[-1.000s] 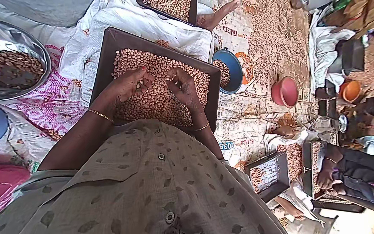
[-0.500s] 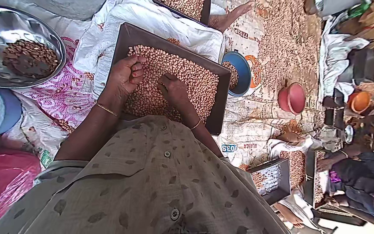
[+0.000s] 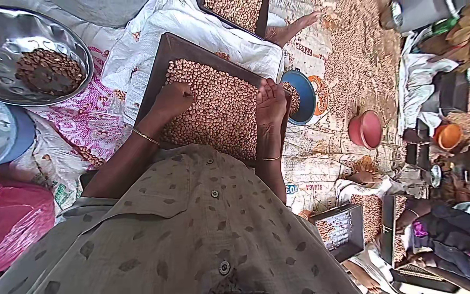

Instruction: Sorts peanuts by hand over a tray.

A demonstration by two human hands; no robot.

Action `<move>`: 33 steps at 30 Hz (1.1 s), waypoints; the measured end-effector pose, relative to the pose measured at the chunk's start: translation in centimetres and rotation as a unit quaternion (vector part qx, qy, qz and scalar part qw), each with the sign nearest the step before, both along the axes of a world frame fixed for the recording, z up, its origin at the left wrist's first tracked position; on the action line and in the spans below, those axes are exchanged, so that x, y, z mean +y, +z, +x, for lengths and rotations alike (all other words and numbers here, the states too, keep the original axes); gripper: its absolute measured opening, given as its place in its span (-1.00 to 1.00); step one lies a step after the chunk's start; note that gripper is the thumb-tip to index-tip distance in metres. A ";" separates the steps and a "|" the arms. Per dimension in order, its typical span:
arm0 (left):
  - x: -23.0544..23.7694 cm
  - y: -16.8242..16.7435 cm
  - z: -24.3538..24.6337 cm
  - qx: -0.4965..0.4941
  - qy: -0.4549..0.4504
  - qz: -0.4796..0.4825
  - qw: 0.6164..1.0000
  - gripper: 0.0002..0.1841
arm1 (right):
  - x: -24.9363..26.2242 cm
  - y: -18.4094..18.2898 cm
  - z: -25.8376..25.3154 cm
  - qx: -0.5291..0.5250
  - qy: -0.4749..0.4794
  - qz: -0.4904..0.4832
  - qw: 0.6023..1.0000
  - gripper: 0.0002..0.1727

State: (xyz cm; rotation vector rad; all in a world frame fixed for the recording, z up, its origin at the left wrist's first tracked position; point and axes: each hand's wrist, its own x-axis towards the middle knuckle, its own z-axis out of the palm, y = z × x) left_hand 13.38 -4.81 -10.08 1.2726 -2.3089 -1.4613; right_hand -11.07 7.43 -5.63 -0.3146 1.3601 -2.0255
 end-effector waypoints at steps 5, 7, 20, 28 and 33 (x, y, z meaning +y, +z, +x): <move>0.5 -0.4 -0.3 -0.082 -0.068 -0.039 0.994 -0.78 | -1.3 -1.5 4.8 0.315 0.308 0.092 0.893 -0.76; 0.5 -0.3 -0.3 -0.081 -0.074 -0.041 0.993 -0.82 | -2.3 -2.3 5.8 0.486 0.330 0.152 0.795 -0.75; 0.8 0.3 -0.3 -0.116 -0.112 -0.066 0.985 -0.77 | -3.5 -5.8 8.3 0.694 0.226 0.256 0.634 -0.81; 0.3 0.7 0.0 0.237 0.140 0.256 0.927 -0.86 | -3.5 -4.5 6.3 0.498 0.198 0.117 0.836 -0.84; 0.1 0.9 -0.1 0.295 0.192 0.403 0.845 -0.68 | -4.1 -0.6 8.0 0.389 0.334 0.013 0.859 -0.72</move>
